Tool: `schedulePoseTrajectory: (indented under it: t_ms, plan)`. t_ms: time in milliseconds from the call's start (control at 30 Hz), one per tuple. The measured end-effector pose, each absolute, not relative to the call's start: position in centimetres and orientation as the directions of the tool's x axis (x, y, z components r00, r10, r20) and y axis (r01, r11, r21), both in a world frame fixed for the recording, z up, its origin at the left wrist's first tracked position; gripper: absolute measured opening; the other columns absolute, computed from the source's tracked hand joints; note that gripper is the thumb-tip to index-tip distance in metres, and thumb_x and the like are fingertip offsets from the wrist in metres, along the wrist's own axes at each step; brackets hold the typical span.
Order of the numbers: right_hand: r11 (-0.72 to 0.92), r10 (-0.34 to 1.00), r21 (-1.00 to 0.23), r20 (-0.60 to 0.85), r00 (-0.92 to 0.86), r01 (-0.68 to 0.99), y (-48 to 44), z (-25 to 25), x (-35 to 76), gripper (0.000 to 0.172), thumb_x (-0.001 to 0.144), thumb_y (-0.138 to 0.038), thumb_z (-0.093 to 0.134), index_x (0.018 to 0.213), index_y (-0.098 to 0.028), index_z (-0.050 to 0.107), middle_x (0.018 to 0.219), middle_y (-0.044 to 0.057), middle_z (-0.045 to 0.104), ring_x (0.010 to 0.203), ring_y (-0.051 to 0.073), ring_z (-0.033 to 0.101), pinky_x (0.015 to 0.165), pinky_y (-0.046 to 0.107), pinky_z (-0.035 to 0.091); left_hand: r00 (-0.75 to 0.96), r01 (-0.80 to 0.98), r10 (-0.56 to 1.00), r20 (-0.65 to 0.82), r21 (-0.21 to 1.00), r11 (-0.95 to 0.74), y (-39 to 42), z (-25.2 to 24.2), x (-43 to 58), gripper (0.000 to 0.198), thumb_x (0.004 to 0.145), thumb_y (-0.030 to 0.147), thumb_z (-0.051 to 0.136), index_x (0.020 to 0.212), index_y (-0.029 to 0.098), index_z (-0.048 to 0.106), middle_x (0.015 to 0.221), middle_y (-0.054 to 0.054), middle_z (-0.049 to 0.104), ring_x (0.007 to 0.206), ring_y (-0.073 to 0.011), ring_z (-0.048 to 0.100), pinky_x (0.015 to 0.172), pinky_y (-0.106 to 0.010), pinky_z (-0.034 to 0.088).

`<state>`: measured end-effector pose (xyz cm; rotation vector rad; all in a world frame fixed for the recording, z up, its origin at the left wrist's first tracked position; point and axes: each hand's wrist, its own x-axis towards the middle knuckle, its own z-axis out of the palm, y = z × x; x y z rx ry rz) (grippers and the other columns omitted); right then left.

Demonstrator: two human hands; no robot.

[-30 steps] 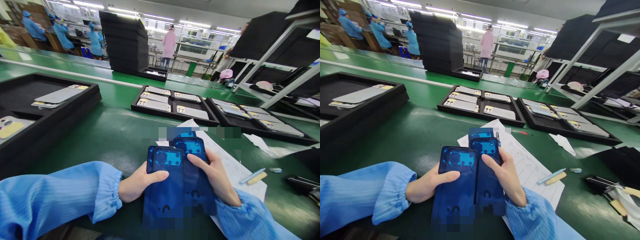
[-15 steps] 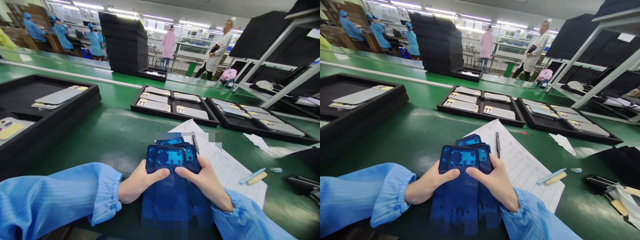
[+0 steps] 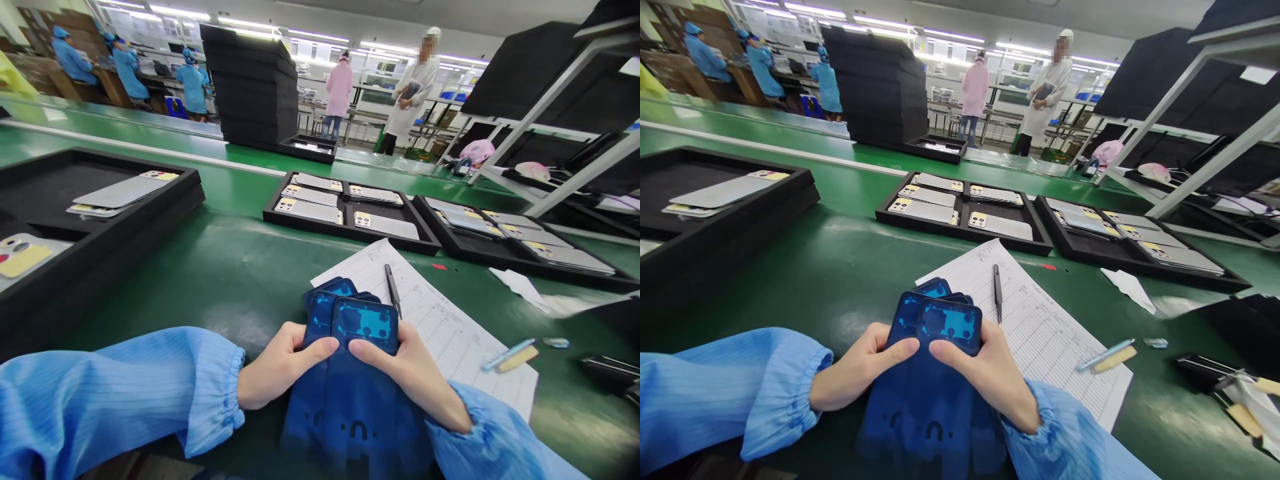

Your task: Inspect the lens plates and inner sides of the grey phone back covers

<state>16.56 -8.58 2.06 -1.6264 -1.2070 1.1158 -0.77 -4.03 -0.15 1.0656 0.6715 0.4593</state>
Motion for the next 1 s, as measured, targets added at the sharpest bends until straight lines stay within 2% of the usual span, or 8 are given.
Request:
schedulePoseTrajectory:
  t_ms: [200,333,500,667,867,1000]
  plan:
    - [-0.218,0.943,-0.970,-0.180,0.281,0.110,-8.3,2.2,17.4,0.032,0.059,-0.040,0.071,0.078,-0.015,0.066,0.066,0.004,0.069,0.066,0.024,0.066,0.059,0.033,0.055,0.673,-0.058,0.686,-0.277,0.905,0.422,-3.8,0.0,-0.7,0.030,0.076,0.039,0.055,0.066,0.012,0.060,0.067,-0.002,0.060,0.058,-0.0100,0.053,0.055,-0.020,0.043]
    - [-0.204,0.920,-0.978,-0.178,0.349,0.041,-8.0,2.4,18.2,0.035,0.058,-0.040,0.072,0.081,-0.015,0.066,0.069,0.006,0.070,0.069,0.028,0.066,0.062,0.038,0.055,0.639,-0.067,0.716,-0.281,0.907,0.416,-3.8,-0.4,-0.7,0.031,0.074,0.041,0.056,0.066,0.011,0.058,0.062,-0.001,0.057,0.058,-0.0110,0.051,0.056,-0.022,0.042]
    - [-0.157,0.913,-0.987,-0.140,0.383,0.014,-7.9,2.4,18.6,0.034,0.058,-0.039,0.073,0.080,-0.015,0.066,0.071,0.006,0.071,0.068,0.027,0.066,0.060,0.036,0.054,0.542,-0.090,0.796,-0.269,0.923,0.373,-3.5,-0.5,-0.6,0.033,0.070,0.042,0.059,0.058,0.012,0.051,0.052,0.003,0.048,0.047,-0.0068,0.042,0.045,-0.019,0.034]
    - [-0.083,0.941,-0.993,-0.049,0.335,0.085,-7.7,1.8,18.7,0.030,0.062,-0.039,0.070,0.080,-0.015,0.065,0.072,0.004,0.071,0.069,0.025,0.066,0.064,0.035,0.053,0.496,-0.135,0.860,-0.119,0.968,0.211,-1.2,-0.6,-0.6,0.033,0.066,0.045,0.061,0.063,0.013,0.053,0.054,0.001,0.054,0.049,-0.0100,0.048,0.048,-0.020,0.037]
    - [0.062,0.956,-0.988,0.099,0.276,0.140,-7.4,1.8,17.6,0.032,0.066,-0.043,0.065,0.079,-0.014,0.067,0.072,0.006,0.072,0.075,0.027,0.067,0.069,0.039,0.053,0.488,-0.133,0.868,0.091,0.991,-0.029,-0.4,-0.3,-0.1,0.037,0.067,0.048,0.059,0.061,0.012,0.052,0.052,0.002,0.053,0.047,-0.0096,0.045,0.046,-0.020,0.035]
    - [0.162,0.942,-0.966,0.212,0.259,0.201,-7.2,2.0,15.9,0.034,0.065,-0.044,0.065,0.084,-0.015,0.066,0.078,0.006,0.072,0.078,0.026,0.067,0.071,0.038,0.053,0.491,-0.121,0.842,0.222,0.975,-0.187,-1.5,0.0,0.7,0.029,0.071,0.043,0.057,0.073,0.014,0.056,0.071,-0.001,0.058,0.071,-0.0150,0.052,0.067,-0.023,0.041]
